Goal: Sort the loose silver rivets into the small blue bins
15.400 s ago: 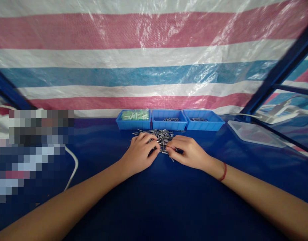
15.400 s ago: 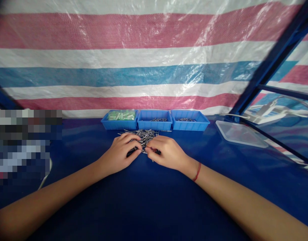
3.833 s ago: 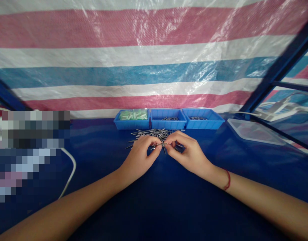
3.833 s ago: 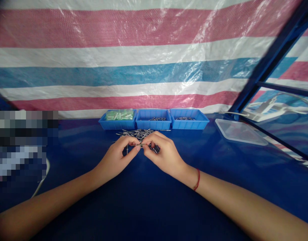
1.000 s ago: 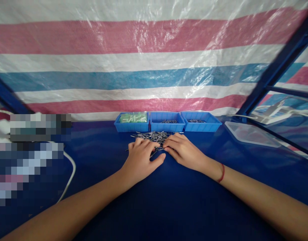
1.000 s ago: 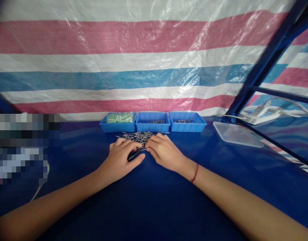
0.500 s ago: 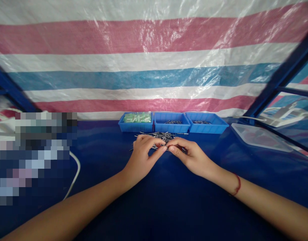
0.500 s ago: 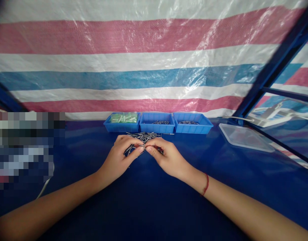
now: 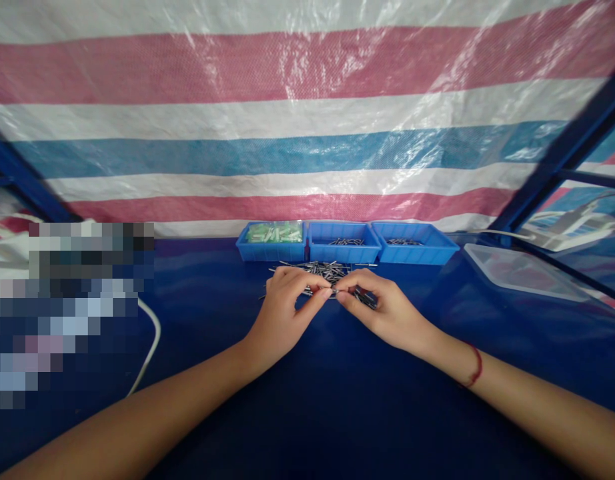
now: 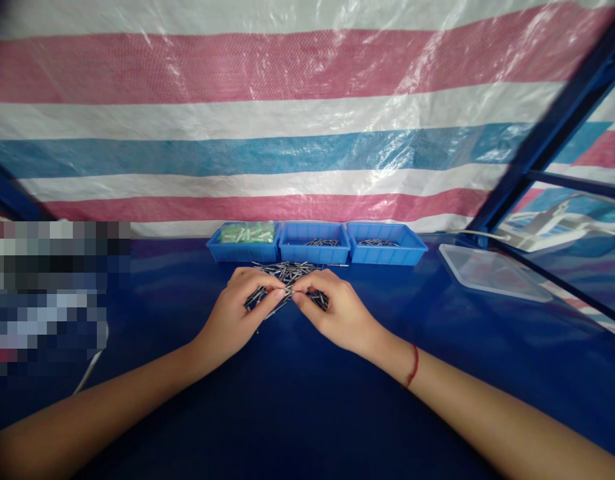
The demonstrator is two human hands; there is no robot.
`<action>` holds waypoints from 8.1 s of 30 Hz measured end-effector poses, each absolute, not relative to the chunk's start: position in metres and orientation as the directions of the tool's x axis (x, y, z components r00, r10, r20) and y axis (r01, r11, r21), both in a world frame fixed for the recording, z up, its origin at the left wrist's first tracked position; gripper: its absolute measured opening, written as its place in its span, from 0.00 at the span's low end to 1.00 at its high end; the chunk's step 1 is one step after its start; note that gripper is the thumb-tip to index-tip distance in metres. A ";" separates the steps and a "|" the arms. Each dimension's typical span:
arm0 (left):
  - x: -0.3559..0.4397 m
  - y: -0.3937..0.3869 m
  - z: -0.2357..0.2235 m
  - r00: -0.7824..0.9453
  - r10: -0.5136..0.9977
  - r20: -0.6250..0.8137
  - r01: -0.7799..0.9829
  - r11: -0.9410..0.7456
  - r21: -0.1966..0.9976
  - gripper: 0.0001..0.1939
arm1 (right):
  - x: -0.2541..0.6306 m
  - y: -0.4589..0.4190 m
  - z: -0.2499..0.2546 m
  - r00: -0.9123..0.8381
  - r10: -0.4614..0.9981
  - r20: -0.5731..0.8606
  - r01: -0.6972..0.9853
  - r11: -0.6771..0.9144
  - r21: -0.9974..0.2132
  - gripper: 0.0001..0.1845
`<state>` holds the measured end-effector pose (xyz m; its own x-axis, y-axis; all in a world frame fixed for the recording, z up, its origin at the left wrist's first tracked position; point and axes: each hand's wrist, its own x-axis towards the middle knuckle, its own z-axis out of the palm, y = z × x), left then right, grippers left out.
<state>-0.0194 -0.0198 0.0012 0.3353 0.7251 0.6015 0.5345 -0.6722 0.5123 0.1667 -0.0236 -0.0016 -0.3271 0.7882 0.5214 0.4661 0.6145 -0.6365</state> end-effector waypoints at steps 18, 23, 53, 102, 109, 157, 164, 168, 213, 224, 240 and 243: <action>-0.018 -0.016 -0.002 0.349 0.731 0.586 0.545 -0.667 0.508 0.03 | 0.168 -0.031 0.011 -0.278 0.662 0.696 0.496 0.719 -0.487 0.03; -0.019 -0.019 0.000 0.315 0.696 0.645 0.516 -0.696 0.499 0.03 | 0.167 -0.028 0.009 -0.354 0.651 0.671 0.506 0.737 -0.448 0.04; -0.020 -0.024 -0.007 0.459 0.787 0.413 0.856 -0.516 0.031 0.08 | 0.196 0.008 0.004 0.271 0.956 0.114 -0.097 0.145 -0.985 0.09; -0.018 -0.022 -0.004 0.460 0.673 0.579 0.582 -0.721 0.375 0.04 | 0.163 -0.033 0.002 -0.259 0.752 0.606 0.377 0.656 -0.654 0.04; -0.017 -0.021 -0.002 0.414 0.675 0.611 0.559 -0.718 0.414 0.01 | 0.165 -0.030 0.001 -0.244 0.760 0.603 0.405 0.644 -0.649 0.03; -0.018 -0.022 -0.007 0.525 0.793 0.308 0.830 -0.557 0.019 0.12 | 0.174 -0.014 -0.006 -0.347 0.806 0.479 0.547 0.589 -0.595 0.08; -0.018 -0.022 -0.010 0.525 0.755 0.393 0.791 -0.603 0.102 0.12 | 0.171 -0.021 -0.006 -0.525 0.670 0.525 0.566 0.735 -0.373 0.08; -0.019 -0.021 -0.010 0.463 0.735 0.496 0.700 -0.646 0.304 0.07 | 0.171 -0.021 -0.005 -0.429 0.712 0.556 0.555 0.693 -0.460 0.08; -0.019 -0.021 -0.001 0.427 0.691 0.583 0.536 -0.713 0.452 0.04 | 0.169 -0.030 0.009 -0.193 0.791 0.580 0.439 0.599 -0.670 0.08; -0.018 -0.020 -0.010 0.566 0.702 0.433 0.660 -0.700 0.273 0.08 | 0.259 0.039 0.013 0.398 0.621 0.676 0.705 0.265 -0.658 0.09; -0.027 -0.006 -0.004 0.600 0.711 0.366 0.697 -0.689 0.197 0.09 | 0.211 0.007 0.004 -0.254 0.606 0.754 0.835 0.530 -0.145 0.09; -0.028 -0.002 -0.007 0.584 0.714 0.387 0.704 -0.682 0.196 0.08 | 0.203 0.001 0.004 -0.363 0.584 0.726 0.785 0.612 -0.100 0.08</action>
